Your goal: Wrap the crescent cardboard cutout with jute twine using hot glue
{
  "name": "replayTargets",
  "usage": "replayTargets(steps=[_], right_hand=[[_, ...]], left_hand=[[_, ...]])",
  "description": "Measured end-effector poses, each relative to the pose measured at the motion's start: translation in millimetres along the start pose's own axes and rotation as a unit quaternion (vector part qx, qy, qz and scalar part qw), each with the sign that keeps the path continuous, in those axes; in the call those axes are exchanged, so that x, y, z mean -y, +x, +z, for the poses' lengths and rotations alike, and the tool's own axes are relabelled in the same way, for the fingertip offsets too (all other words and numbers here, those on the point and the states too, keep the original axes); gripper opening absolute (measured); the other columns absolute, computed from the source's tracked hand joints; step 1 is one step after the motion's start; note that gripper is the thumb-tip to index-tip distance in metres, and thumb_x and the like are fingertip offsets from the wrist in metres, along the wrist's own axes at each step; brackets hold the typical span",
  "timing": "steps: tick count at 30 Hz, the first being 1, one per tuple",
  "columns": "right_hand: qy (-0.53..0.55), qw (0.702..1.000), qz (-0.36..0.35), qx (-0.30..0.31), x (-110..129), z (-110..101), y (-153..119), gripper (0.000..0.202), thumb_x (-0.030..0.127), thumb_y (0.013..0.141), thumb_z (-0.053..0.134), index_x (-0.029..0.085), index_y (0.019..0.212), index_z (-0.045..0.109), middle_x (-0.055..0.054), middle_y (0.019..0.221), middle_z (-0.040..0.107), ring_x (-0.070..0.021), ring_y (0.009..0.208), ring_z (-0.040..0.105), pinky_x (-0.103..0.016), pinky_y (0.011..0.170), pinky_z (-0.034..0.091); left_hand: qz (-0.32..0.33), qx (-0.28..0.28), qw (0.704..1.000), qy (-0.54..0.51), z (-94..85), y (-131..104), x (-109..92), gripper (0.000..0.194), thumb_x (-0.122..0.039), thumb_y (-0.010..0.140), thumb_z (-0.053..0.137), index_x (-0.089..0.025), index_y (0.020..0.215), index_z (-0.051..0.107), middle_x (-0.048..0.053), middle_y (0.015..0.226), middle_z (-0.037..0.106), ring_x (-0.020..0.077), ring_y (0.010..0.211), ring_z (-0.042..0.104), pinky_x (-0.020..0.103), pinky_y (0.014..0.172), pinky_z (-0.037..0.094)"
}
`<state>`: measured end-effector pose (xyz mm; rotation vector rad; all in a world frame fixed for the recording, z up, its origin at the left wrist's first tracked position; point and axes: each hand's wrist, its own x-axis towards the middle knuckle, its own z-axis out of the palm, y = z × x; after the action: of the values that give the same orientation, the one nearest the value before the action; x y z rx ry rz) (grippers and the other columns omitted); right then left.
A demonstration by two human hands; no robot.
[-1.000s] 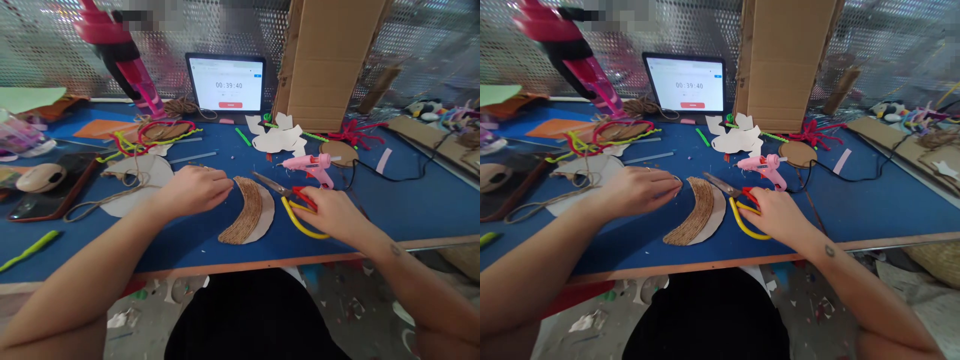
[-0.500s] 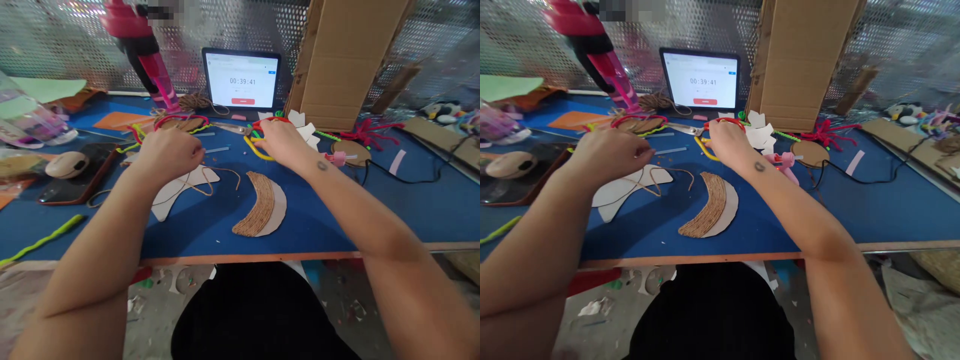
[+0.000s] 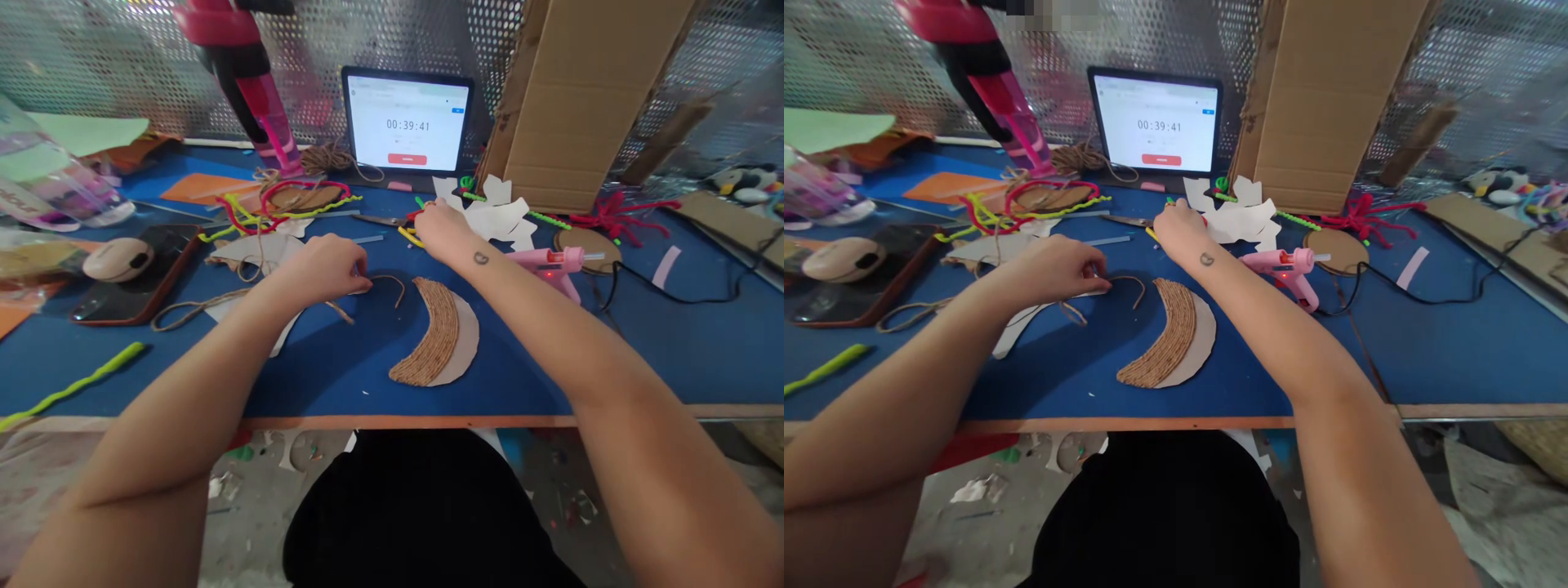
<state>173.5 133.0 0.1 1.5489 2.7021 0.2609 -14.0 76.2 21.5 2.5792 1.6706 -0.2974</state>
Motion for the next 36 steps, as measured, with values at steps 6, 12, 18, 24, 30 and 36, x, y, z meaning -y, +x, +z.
replayTargets(steps=[6,12,18,24,30,36], right_hand=[[0.008,1.0,-0.017,-0.003,21.9,-29.4,-85.2,0.031,0.015,0.095,0.033,0.008,0.108,0.061,-0.017,0.096,0.064,-0.0253,0.087,0.059,-0.034,0.065,0.039],[0.161,0.986,-0.019,0.042,-3.3,-28.3,-169.8,0.031,0.037,0.096,0.041,0.016,0.087,0.062,-0.004,0.071,0.064,-0.0182,0.069,0.061,-0.029,0.058,0.035],[0.262,0.961,-0.019,0.084,-26.7,-23.4,-202.9,0.031,0.041,0.096,0.042,0.02,0.085,0.062,-0.001,0.071,0.066,-0.014,0.065,0.059,-0.026,0.058,0.036],[0.23,0.962,0.026,0.146,-80.8,-23.2,-244.1,0.045,0.058,0.092,0.037,0.026,0.07,0.058,-0.002,0.063,0.063,-0.0166,0.055,0.057,-0.031,0.053,0.038],[0.109,0.967,0.22,0.067,-136.8,-10.3,-245.8,0.055,0.082,0.075,0.041,0.028,0.074,0.052,-0.008,0.06,0.06,-0.0181,0.047,0.051,-0.036,0.049,0.034],[0.145,0.986,0.084,0.017,-137.6,7.1,-202.2,0.056,0.076,0.078,0.046,0.022,0.089,0.057,-0.015,0.084,0.064,-0.0244,0.072,0.057,-0.039,0.067,0.041]], left_hand=[[0.046,-0.048,0.993,-0.095,-3.2,-4.2,-0.3,0.02,-0.033,0.076,0.057,-0.018,0.078,0.07,0.001,0.065,0.066,0.0154,0.061,0.058,0.024,0.058,0.038],[0.097,-0.224,0.929,-0.277,-3.9,-24.3,-28.5,0.023,-0.037,0.084,0.054,-0.017,0.08,0.064,-0.001,0.06,0.061,0.0087,0.05,0.049,0.021,0.05,0.039],[0.293,-0.255,0.917,-0.095,16.2,-43.2,-66.2,0.025,-0.024,0.096,0.042,-0.017,0.083,0.063,0.0,0.072,0.063,0.0095,0.056,0.055,0.021,0.05,0.039],[0.266,-0.25,0.93,0.03,28.2,-38.0,-68.8,0.033,-0.023,0.098,0.036,-0.016,0.078,0.061,0.004,0.074,0.063,0.0171,0.066,0.061,0.027,0.055,0.045],[0.179,-0.185,0.963,-0.073,35.3,-21.4,-64.7,0.032,-0.029,0.097,0.037,-0.015,0.092,0.064,0.007,0.092,0.072,0.0208,0.083,0.07,0.03,0.069,0.055],[0.266,-0.165,0.932,-0.185,43.0,-22.5,-73.9,0.027,-0.024,0.097,0.039,-0.014,0.093,0.064,0.01,0.119,0.068,0.0204,0.117,0.061,0.031,0.095,0.054]])
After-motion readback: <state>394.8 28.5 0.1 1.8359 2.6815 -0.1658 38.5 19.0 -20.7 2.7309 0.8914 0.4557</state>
